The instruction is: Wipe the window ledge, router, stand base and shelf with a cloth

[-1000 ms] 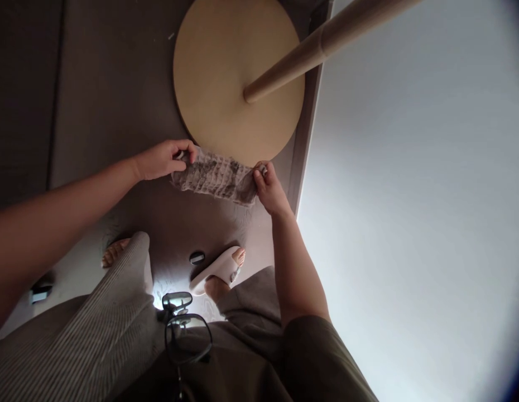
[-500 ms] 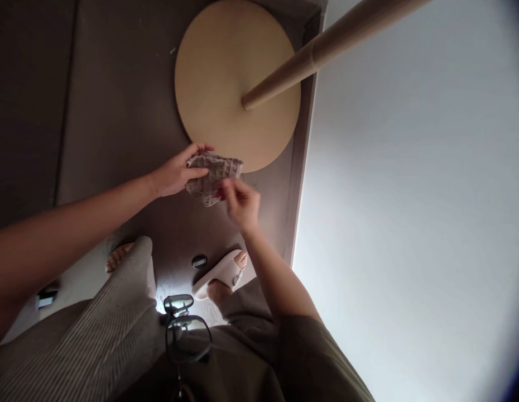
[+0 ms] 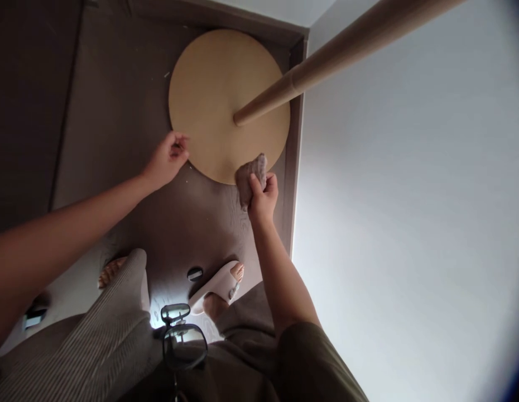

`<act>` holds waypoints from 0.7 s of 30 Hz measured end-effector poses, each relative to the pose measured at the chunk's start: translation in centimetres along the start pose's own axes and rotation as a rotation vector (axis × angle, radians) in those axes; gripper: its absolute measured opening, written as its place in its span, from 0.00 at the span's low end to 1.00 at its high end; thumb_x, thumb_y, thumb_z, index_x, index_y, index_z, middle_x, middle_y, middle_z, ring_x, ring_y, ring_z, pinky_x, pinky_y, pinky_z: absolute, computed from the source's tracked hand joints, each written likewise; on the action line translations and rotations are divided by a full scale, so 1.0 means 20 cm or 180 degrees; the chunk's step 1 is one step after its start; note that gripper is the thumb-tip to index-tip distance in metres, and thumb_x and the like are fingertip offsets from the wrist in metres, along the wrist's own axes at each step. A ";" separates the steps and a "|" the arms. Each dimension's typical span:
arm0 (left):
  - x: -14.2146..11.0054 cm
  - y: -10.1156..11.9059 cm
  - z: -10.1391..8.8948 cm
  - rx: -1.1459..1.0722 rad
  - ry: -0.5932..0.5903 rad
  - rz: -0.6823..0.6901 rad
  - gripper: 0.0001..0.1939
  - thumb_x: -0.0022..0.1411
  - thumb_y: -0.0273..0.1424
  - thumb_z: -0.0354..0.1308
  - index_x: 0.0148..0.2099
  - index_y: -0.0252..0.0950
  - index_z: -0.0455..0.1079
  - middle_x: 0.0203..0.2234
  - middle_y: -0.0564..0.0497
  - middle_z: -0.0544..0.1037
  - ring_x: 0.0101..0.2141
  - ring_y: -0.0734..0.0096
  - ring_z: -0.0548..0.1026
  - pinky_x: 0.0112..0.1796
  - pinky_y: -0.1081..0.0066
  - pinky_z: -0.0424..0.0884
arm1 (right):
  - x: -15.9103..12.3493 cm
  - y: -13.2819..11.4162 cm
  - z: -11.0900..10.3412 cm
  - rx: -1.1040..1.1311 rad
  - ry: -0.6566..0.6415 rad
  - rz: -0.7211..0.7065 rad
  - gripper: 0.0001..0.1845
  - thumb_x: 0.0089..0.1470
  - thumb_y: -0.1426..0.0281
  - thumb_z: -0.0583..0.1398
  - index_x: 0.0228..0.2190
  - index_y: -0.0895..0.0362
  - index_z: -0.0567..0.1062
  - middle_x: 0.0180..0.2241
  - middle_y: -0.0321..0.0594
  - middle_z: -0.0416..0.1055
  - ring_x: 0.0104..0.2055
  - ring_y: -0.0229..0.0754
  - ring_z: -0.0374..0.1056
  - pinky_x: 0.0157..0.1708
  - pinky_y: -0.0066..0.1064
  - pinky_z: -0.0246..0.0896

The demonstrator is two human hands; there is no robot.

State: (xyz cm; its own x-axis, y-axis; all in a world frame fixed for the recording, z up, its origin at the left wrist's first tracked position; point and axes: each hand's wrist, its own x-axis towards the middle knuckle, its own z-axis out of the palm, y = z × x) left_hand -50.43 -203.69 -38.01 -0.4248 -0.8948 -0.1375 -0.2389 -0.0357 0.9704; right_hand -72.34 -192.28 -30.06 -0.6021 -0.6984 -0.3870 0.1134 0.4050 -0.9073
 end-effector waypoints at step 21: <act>0.12 -0.22 -0.01 0.1686 0.0532 0.0640 0.24 0.66 0.36 0.48 0.62 0.38 0.61 0.55 0.36 0.69 0.55 0.48 0.67 0.57 0.43 0.61 | 1.10 -0.05 0.94 -0.3305 -0.0163 -0.1602 0.33 0.67 0.59 0.45 0.66 0.65 0.56 0.68 0.62 0.47 0.73 0.57 0.36 0.65 0.64 0.40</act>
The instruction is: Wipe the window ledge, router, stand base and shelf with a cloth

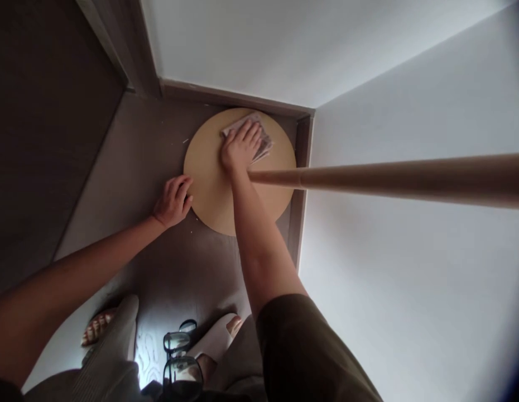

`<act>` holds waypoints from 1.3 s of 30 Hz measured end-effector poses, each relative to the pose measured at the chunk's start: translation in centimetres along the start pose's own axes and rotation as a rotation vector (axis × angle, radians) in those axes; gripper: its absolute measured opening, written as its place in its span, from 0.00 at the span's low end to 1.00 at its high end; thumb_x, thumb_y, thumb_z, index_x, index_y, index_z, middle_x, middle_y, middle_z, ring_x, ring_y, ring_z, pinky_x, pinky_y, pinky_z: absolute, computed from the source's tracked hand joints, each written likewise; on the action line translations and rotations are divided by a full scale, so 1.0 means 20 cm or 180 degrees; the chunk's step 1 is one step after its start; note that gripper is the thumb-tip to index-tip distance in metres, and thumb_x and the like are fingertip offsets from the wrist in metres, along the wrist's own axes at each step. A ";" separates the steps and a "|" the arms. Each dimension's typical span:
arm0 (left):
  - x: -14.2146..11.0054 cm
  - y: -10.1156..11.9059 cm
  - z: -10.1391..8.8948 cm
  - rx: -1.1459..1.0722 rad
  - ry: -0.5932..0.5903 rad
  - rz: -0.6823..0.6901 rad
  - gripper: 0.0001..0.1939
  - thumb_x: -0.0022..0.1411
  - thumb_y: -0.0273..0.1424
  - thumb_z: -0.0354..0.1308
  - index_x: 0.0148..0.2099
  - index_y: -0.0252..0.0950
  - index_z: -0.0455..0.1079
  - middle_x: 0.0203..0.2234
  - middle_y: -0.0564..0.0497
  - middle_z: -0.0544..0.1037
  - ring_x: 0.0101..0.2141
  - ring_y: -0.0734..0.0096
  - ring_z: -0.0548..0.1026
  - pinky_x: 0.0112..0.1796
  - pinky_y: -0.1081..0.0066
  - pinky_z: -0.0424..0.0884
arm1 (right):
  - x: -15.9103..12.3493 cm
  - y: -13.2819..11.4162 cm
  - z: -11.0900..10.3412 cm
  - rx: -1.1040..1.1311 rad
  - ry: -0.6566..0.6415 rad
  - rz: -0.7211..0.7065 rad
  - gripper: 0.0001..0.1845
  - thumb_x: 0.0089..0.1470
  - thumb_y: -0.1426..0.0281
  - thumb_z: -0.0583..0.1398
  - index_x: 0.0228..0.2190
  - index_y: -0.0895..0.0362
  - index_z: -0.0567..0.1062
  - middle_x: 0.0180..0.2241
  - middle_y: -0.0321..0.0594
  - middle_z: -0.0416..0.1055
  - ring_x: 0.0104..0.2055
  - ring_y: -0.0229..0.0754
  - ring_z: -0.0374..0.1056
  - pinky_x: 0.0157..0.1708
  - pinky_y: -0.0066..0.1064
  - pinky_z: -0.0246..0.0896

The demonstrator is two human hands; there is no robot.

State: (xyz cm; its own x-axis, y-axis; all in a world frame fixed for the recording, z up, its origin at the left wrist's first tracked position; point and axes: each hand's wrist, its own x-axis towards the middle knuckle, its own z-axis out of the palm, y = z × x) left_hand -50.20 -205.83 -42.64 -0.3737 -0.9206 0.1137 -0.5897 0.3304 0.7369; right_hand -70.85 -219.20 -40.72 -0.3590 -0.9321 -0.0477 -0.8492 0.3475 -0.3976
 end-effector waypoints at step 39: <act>-0.03 -0.07 0.02 -0.0070 0.0289 0.0456 0.31 0.70 0.43 0.44 0.67 0.29 0.54 0.54 0.31 0.66 0.56 0.49 0.65 0.57 0.49 0.61 | 0.07 0.64 -0.32 -0.0606 -0.0638 -0.0510 0.30 0.64 0.69 0.52 0.65 0.62 0.57 0.70 0.51 0.48 0.73 0.43 0.40 0.70 0.44 0.38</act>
State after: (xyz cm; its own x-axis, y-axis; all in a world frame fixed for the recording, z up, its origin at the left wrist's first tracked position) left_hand -49.48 -205.70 -43.92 -0.3860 -0.8798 0.2776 -0.5189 0.4558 0.7232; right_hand -84.69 -215.39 -39.91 -0.1475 -0.9715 -0.1856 -0.9528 0.1899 -0.2370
